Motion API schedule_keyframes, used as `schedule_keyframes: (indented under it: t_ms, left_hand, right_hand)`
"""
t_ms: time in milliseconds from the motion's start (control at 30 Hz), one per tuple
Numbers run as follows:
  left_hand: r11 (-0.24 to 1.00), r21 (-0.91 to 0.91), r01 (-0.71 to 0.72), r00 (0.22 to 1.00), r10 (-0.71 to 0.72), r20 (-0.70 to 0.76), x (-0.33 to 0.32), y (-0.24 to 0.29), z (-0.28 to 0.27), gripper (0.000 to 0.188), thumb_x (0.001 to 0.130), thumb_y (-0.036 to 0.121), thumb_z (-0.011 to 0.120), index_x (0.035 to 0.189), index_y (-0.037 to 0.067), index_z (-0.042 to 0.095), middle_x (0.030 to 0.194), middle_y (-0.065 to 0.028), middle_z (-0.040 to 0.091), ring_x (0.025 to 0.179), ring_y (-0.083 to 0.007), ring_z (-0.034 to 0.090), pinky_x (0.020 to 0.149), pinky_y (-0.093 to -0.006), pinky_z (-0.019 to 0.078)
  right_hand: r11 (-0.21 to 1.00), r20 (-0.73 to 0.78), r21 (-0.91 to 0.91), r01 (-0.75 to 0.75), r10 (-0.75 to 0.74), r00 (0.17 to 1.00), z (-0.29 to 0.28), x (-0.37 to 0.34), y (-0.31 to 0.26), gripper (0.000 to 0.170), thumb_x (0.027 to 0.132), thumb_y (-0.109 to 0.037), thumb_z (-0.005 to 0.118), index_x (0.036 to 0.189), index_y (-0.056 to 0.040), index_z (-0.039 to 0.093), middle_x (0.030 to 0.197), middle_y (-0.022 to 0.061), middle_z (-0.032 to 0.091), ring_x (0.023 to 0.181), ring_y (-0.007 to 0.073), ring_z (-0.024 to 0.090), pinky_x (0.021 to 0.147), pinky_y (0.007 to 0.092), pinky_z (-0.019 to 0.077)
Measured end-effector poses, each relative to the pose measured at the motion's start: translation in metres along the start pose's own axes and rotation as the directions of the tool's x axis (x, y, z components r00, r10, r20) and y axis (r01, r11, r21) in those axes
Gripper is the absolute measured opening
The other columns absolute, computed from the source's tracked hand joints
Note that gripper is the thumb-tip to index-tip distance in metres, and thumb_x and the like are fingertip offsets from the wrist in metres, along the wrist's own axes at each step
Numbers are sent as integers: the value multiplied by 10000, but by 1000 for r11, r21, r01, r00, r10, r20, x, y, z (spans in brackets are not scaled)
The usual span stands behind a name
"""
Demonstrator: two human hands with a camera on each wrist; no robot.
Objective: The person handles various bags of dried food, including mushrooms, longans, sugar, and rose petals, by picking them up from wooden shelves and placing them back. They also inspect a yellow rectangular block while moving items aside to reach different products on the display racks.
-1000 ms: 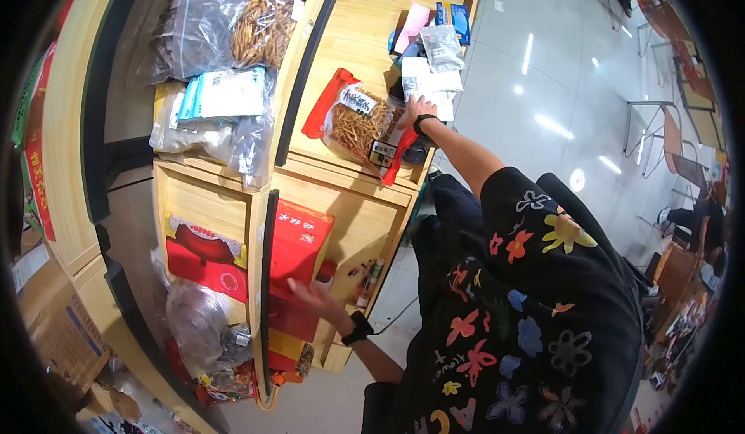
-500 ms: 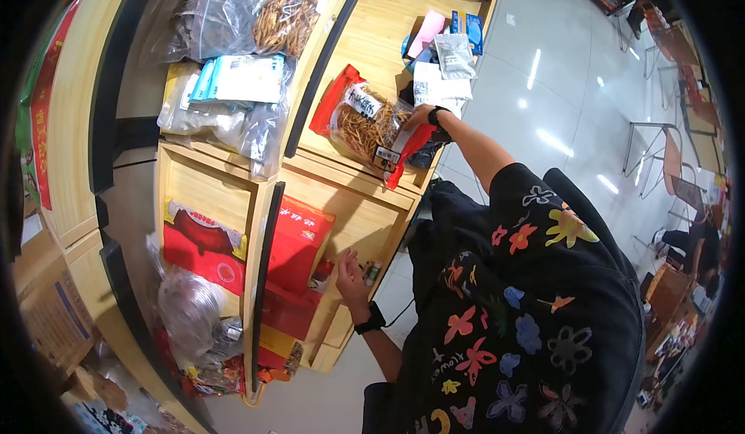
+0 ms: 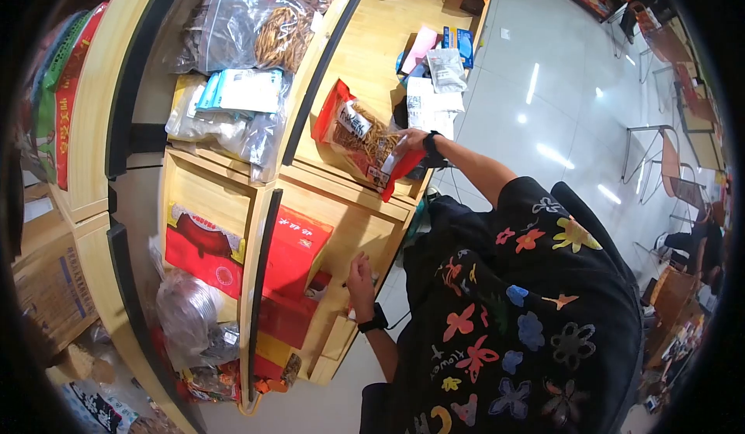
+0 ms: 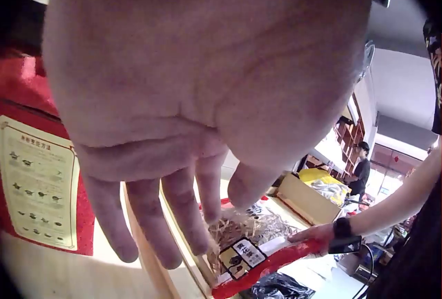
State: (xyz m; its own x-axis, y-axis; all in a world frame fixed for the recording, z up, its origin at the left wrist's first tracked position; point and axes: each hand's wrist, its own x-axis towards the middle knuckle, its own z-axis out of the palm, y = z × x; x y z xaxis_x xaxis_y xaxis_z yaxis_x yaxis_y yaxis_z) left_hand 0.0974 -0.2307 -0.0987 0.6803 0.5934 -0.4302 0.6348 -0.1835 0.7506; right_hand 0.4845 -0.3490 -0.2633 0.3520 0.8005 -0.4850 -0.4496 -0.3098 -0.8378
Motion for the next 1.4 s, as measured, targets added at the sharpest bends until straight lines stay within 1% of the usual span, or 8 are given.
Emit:
schedule_keyframes:
  t_ms: [133, 267, 433, 800, 967, 1100, 1233, 1400]
  left_hand:
    - [997, 22, -73, 997, 73, -2, 3, -7, 0, 335, 967, 212, 467, 1217, -5, 523, 1080, -178, 639, 1002, -254, 617, 866, -330, 469]
    - [996, 59, -70, 998, 70, 1, -1, -5, -2, 314, 963, 210, 474, 1207, 26, 545, 1034, -173, 653, 943, -241, 633, 831, -325, 481]
    - [1000, 12, -13, 999, 13, 40, -11, 7, 1, 327, 956, 220, 485, 1208, 22, 544, 1037, -171, 651, 962, -251, 627, 854, -337, 474]
    - [983, -26, -180, 960, 182, 213, -4, 15, 27, 373, 952, 222, 520, 1254, 6, 493, 1121, -185, 625, 1036, -235, 608, 900, -315, 464]
    - [925, -278, -260, 957, 285, 55, -13, 74, 27, 397, 913, 290, 596, 1174, -1, 525, 1014, -201, 643, 952, -276, 636, 812, -356, 490]
    - [954, -18, -298, 954, 298, 5, -17, 87, 12, 312, 878, 243, 656, 927, -28, 510, 790, -93, 569, 710, -152, 527, 658, -305, 445]
    - [916, -217, -338, 938, 311, -150, -31, 86, 1, 254, 836, 143, 691, 820, -7, 486, 716, -50, 514, 656, -112, 460, 627, -277, 425]
    - [950, -122, -287, 916, 234, -325, -51, 56, -23, 252, 843, 189, 694, 841, -5, 534, 698, -80, 565, 608, -175, 512, 589, -313, 432]
  right_hand:
    - [994, -79, -72, -82, 76, 994, 12, -23, -6, 541, 818, -58, 683, 1300, 21, 450, 963, 127, 695, 870, 175, 676, 809, 267, 533]
    - [985, -142, 160, 65, -42, 989, 13, -58, 20, 343, 816, -125, 711, 1115, 4, 602, 938, 66, 705, 809, 116, 654, 770, 228, 505]
    - [979, -192, 181, 91, -55, 980, 10, -138, -3, 258, 819, -95, 703, 1028, 9, 591, 981, 74, 690, 866, 127, 649, 823, 238, 503]
    - [971, -200, 108, 211, -187, 962, 19, -263, -88, 422, 781, -89, 694, 1160, 25, 548, 983, 8, 633, 891, 75, 564, 831, 235, 450]
    - [972, -79, 137, 192, -182, 980, 37, -269, -110, 443, 793, -75, 707, 1192, 24, 541, 1070, 40, 639, 942, 89, 572, 875, 243, 447]
    - [975, 31, 101, 196, -200, 979, 52, -259, -117, 435, 796, -29, 697, 1197, 26, 537, 1079, 45, 643, 939, 89, 588, 857, 240, 461]
    - [969, 151, 27, 246, -247, 957, 82, -246, -137, 440, 808, 31, 671, 1223, 14, 525, 1089, 49, 643, 946, 93, 598, 870, 250, 471]
    - [959, 315, -4, 283, -267, 911, 134, -220, -177, 500, 824, 24, 665, 1290, -7, 486, 1103, 53, 636, 946, 115, 612, 872, 263, 492]
